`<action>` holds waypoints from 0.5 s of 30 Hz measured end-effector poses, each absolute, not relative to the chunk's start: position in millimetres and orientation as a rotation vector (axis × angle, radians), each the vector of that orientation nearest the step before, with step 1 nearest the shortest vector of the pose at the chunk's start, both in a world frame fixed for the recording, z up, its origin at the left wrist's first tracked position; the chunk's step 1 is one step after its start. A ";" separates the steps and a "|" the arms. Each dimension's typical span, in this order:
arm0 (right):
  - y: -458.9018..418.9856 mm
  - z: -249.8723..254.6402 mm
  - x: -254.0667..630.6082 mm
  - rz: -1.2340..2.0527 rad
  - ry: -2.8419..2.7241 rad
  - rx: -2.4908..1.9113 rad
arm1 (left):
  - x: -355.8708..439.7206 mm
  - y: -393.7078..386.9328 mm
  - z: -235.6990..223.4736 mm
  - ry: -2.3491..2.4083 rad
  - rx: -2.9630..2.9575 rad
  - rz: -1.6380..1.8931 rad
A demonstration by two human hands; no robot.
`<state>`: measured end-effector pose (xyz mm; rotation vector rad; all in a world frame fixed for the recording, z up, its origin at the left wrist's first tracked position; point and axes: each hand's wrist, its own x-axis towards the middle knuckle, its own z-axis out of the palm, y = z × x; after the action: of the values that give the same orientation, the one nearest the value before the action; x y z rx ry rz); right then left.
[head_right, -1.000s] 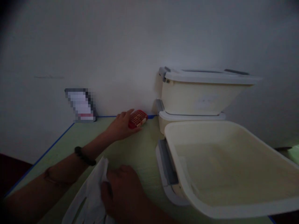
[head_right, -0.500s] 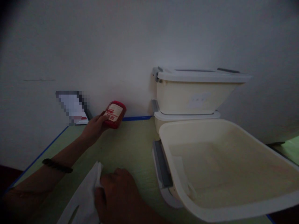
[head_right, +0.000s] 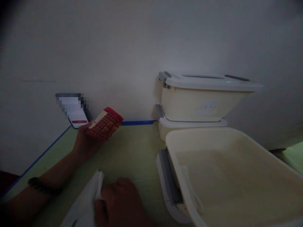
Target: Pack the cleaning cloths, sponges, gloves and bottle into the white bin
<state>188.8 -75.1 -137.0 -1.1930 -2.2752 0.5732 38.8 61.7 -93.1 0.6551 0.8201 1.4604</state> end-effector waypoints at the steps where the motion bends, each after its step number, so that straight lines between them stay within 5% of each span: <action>1: -74.9 -137.5 188.4 0.574 -2.273 -1.190 | 39.9 61.6 -92.7 0.828 0.663 1.471; 15: -74.9 -137.2 187.3 0.642 -2.278 -1.252 | 38.5 64.2 -96.3 0.845 0.669 1.595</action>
<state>187.3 -74.9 -137.2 -1.2521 -2.2778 0.6421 38.5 64.2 -96.3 0.6689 0.8445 1.5948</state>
